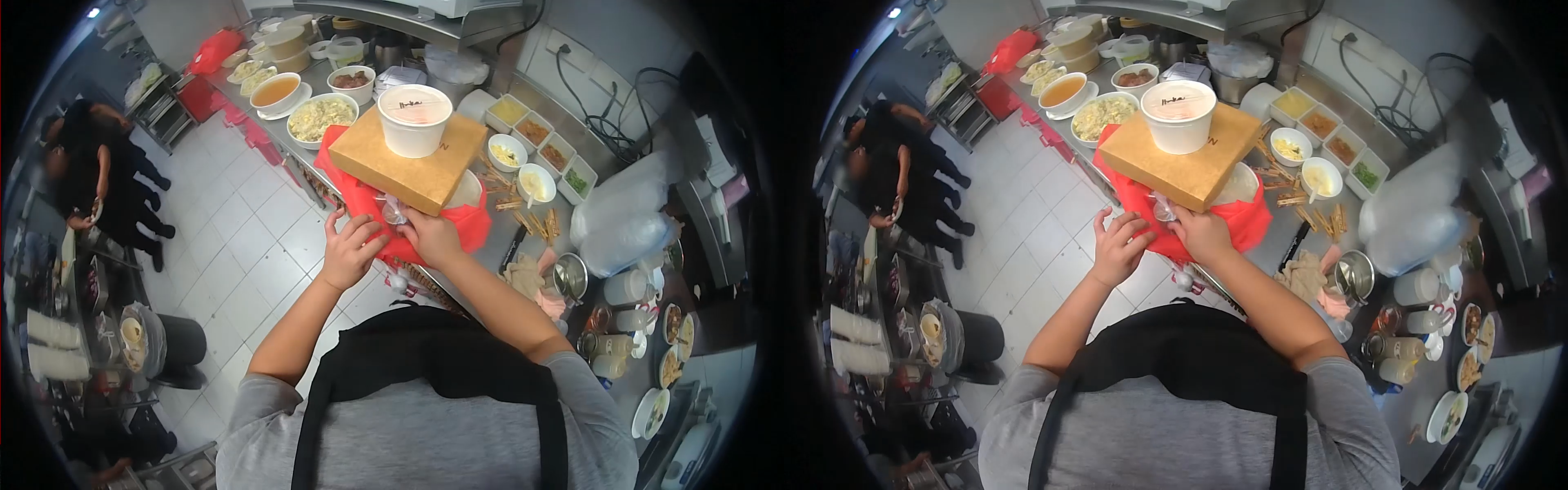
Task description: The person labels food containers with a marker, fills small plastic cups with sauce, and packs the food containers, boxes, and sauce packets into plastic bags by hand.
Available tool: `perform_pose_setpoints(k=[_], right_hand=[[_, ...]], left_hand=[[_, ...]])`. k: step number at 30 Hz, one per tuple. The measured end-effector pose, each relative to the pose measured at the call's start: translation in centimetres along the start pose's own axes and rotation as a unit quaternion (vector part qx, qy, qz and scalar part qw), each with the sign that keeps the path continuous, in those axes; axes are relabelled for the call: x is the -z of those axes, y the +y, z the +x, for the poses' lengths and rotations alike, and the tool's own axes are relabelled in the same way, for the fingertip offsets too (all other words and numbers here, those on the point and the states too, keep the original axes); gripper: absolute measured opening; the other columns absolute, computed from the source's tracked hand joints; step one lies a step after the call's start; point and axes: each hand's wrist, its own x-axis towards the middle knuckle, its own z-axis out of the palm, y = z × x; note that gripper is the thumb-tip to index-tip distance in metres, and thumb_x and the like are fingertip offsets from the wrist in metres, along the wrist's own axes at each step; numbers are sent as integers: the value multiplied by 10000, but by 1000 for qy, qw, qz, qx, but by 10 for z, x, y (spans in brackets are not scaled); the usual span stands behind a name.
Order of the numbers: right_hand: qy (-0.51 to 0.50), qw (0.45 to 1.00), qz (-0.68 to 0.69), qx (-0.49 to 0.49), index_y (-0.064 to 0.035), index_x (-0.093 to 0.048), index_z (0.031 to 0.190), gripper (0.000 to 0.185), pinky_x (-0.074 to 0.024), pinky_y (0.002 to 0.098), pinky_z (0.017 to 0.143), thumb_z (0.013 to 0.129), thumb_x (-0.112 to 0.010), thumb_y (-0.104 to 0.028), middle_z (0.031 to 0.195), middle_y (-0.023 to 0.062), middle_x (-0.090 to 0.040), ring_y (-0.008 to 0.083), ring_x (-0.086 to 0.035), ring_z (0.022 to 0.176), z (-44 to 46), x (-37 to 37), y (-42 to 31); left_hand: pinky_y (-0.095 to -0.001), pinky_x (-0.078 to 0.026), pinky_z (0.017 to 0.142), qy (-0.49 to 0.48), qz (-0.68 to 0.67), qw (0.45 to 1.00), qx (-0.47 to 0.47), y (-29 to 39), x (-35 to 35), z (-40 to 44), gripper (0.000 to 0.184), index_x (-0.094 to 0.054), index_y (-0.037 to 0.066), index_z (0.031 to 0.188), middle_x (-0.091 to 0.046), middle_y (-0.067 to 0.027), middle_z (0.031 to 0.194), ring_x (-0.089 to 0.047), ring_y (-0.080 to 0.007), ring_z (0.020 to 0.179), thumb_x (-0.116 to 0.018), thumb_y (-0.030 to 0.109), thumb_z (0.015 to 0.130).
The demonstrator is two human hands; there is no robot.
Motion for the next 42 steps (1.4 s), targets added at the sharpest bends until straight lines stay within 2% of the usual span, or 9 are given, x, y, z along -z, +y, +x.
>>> perform_pose_setpoints(k=[8, 11, 14, 17, 20, 30, 33, 38, 42], right_hand=[[-33, 996, 77, -42, -87, -637, 1100, 342, -507, 384, 719, 788, -678, -221, 862, 146, -644, 318, -626, 794, -2, 41, -8], [-228, 957, 153, -97, -71, -666, 1029, 269, -499, 334, 729, 788, -676, -189, 825, 110, -666, 240, -641, 776, 21, 136, 0], [-195, 905, 251, -282, -51, -675, 893, 148, -490, 303, 671, 783, -664, -150, 857, 80, -681, 147, -639, 773, 74, 172, 59], [-25, 983, -58, -173, -45, -663, 832, 131, -494, 330, 654, 792, -630, -164, 890, 81, -674, 202, -639, 773, 177, 151, 116], [63, 950, -270, -140, -80, -668, 871, 151, -491, 381, 750, 797, -605, -196, 950, 113, -645, 285, -616, 838, 257, 89, 196], [156, 943, -294, 7, -98, -562, 1085, 241, -445, 416, 861, 859, -552, -182, 1051, 171, -608, 353, -575, 1001, 279, 96, 311], [201, 942, -190, -193, -89, -499, 1158, 304, -462, 384, 855, 856, -528, -77, 1054, 157, -626, 331, -605, 982, 251, 143, 192], [274, 936, -204, -91, -40, -640, 884, 209, -438, 301, 839, 792, -458, 8, 909, 99, -634, 229, -595, 896, 139, 193, 109], [319, 939, -119, -39, -7, -601, 911, 157, -406, 300, 850, 768, -643, 43, 949, 91, -555, 205, -524, 918, 70, 205, 7]], left_hand=[[-503, -298, 957, -3, -37, 998, 49, -10, 0, 3, 466, -625, 182, 1023, -520, -65, 1175, -493, -254, 1106, -767, 174, 579], [-506, -342, 943, 33, -139, 978, 149, -35, 3, -13, 800, -479, 185, 1263, -364, -139, 1327, -424, -312, 1178, -845, 263, 556], [-508, -406, 922, 43, -365, 832, 416, -46, -3, -26, 853, -306, 158, 1341, -337, -124, 1347, -439, -298, 1171, -800, 319, 665], [-495, -457, 859, -38, -571, 499, 651, -59, -13, -24, 741, -258, 149, 1348, -365, -97, 1328, -463, -255, 1147, -706, 347, 792], [-380, -499, 767, -128, -620, 417, 652, -77, -23, -18, 610, -326, 127, 1284, -452, -84, 1199, -513, -201, 1067, -698, 276, 824], [-310, -526, 673, -100, -603, 502, 612, -98, -59, -12, 734, -321, 10, 1212, -471, -122, 1086, -560, -177, 879, -796, 288, 727], [-363, -514, 674, -58, -645, 459, 608, -95, -71, -7, 621, -351, 94, 1235, -594, -76, 1046, -612, -183, 859, -745, 222, 773], [-305, -536, 638, -62, -596, 502, 624, -103, -44, -22, 141, -491, 72, 1035, -612, -40, 913, -618, -128, 764, -541, 103, 907], [-359, -510, 776, -12, -632, 394, 667, -87, -18, -18, 148, -467, 114, 1032, -593, -38, 952, -598, -138, 881, -537, 172, 915]])
